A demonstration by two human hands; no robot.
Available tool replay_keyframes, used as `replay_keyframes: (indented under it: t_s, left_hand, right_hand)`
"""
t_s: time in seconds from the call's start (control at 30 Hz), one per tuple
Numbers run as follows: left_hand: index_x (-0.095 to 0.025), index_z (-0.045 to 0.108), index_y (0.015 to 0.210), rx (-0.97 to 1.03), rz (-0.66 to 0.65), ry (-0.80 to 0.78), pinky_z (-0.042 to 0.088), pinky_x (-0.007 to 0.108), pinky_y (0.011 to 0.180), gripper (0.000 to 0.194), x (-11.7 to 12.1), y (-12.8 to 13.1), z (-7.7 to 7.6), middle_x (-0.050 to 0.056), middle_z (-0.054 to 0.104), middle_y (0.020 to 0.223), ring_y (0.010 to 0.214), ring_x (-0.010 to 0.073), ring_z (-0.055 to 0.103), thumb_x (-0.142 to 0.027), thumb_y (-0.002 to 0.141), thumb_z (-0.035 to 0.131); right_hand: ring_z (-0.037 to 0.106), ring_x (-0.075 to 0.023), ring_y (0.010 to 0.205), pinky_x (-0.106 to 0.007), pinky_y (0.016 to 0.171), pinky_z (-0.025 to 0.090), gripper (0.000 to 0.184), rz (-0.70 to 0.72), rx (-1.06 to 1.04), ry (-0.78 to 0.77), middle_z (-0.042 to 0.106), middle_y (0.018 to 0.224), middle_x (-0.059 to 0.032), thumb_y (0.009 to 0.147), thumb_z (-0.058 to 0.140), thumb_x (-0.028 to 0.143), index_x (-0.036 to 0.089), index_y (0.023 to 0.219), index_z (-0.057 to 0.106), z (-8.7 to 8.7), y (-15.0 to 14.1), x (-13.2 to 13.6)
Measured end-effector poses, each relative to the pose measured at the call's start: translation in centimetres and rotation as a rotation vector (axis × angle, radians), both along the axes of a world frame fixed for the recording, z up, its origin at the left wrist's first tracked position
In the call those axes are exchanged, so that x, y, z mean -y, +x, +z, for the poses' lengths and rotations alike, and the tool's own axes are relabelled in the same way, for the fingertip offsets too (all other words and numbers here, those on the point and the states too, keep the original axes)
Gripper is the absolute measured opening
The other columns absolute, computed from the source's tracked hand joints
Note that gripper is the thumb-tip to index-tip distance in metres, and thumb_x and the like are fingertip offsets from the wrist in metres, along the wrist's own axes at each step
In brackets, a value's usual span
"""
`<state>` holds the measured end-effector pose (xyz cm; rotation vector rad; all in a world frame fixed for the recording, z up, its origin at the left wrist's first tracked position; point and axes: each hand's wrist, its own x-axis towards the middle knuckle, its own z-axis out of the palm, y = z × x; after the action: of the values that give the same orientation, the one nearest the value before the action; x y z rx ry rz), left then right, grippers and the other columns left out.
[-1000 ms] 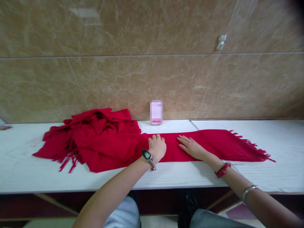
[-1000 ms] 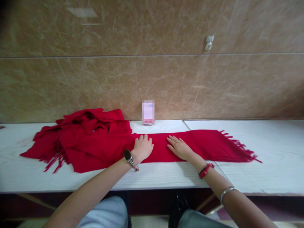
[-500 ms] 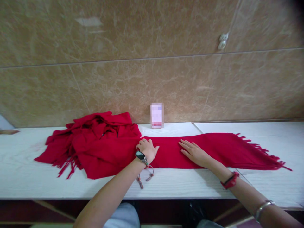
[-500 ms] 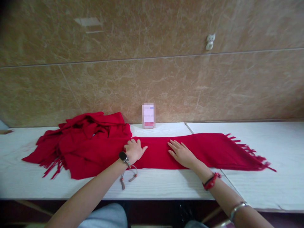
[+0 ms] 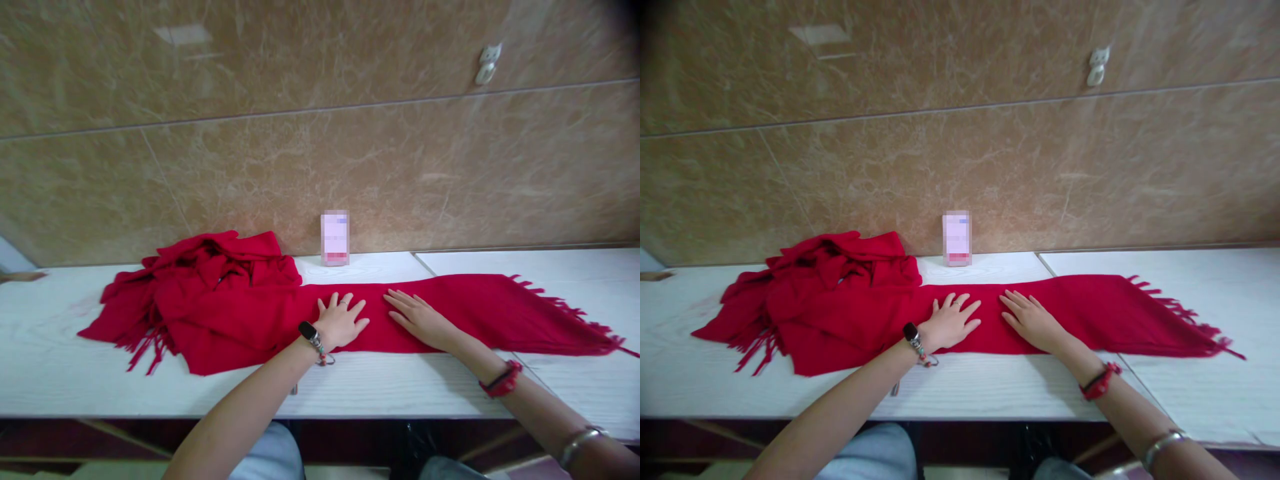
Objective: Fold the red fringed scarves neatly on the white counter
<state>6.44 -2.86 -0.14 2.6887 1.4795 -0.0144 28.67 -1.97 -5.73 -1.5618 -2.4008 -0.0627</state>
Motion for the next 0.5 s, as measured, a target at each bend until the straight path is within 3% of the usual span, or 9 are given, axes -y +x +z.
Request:
replay_keyframes:
  t_s: [0.13, 0.2, 0.27, 0.33, 0.43, 0.5]
  left_hand:
    - [-0.021, 0.023, 0.139, -0.092, 0.384, -0.060, 0.024, 0.065, 0.090, 0.073, -0.1, -1.1, 0.0, 0.015, 0.017, 0.145, 0.126, 0.0478, 0.017, -0.065, 0.081, 0.023]
    - [-0.013, 0.025, 0.139, -0.170, 0.566, -0.048, 0.024, 0.063, 0.091, 0.079, -0.3, -1.7, 0.6, 0.022, 0.021, 0.142, 0.124, 0.0489, 0.021, -0.066, 0.080, 0.025]
    - [-0.004, 0.030, 0.136, -0.227, 0.658, 0.000, 0.021, 0.061, 0.094, 0.080, -0.4, -2.1, 1.2, 0.027, 0.027, 0.138, 0.124, 0.0480, 0.023, -0.063, 0.082, 0.028]
    - [0.000, 0.032, 0.134, -0.196, 0.595, 0.102, 0.017, 0.058, 0.099, 0.075, -0.5, -1.9, 1.6, 0.026, 0.028, 0.138, 0.127, 0.0447, 0.020, -0.057, 0.085, 0.029]
    - [-0.010, 0.029, 0.137, -0.032, 0.233, 0.211, 0.014, 0.052, 0.104, 0.064, -0.6, -0.9, 1.3, 0.014, 0.021, 0.145, 0.132, 0.0342, 0.010, -0.052, 0.088, 0.024]
    - [-0.019, 0.026, 0.138, 0.036, -0.004, 0.151, 0.014, 0.049, 0.105, 0.059, -0.9, -0.2, 0.7, 0.006, 0.016, 0.147, 0.134, 0.0280, 0.008, -0.052, 0.089, 0.021]
  right_hand:
    - [0.031, -0.0242, 0.127, -0.047, 0.103, 0.027, 0.053, 0.010, 0.006, -0.014, 0.037, 0.138, -0.0116, 0.090, 0.023, 0.044, 0.017, 0.131, 0.040, 0.1, 0.1, 0.0]
    - [0.030, -0.0242, 0.128, -0.047, 0.103, 0.026, 0.053, 0.011, 0.001, -0.024, 0.036, 0.138, -0.0117, 0.089, 0.023, 0.045, 0.017, 0.132, 0.040, 0.1, 0.1, -0.1]
    - [0.029, -0.0240, 0.128, -0.047, 0.103, 0.026, 0.053, 0.013, -0.008, -0.029, 0.036, 0.138, -0.0113, 0.089, 0.023, 0.045, 0.017, 0.132, 0.040, 0.0, 0.2, -0.1]
    - [0.029, -0.0240, 0.128, -0.046, 0.104, 0.025, 0.053, 0.015, -0.010, -0.029, 0.036, 0.138, -0.0109, 0.089, 0.023, 0.045, 0.018, 0.132, 0.040, -0.1, 0.2, -0.2]
    - [0.029, -0.0243, 0.128, -0.046, 0.104, 0.025, 0.053, 0.009, 0.000, -0.028, 0.036, 0.139, -0.0101, 0.089, 0.024, 0.045, 0.020, 0.133, 0.039, -0.1, 0.1, -0.3]
    - [0.028, -0.0242, 0.129, -0.047, 0.104, 0.025, 0.053, 0.011, 0.015, -0.031, 0.035, 0.139, -0.0096, 0.090, 0.022, 0.045, 0.020, 0.134, 0.037, -0.1, 0.1, -0.2]
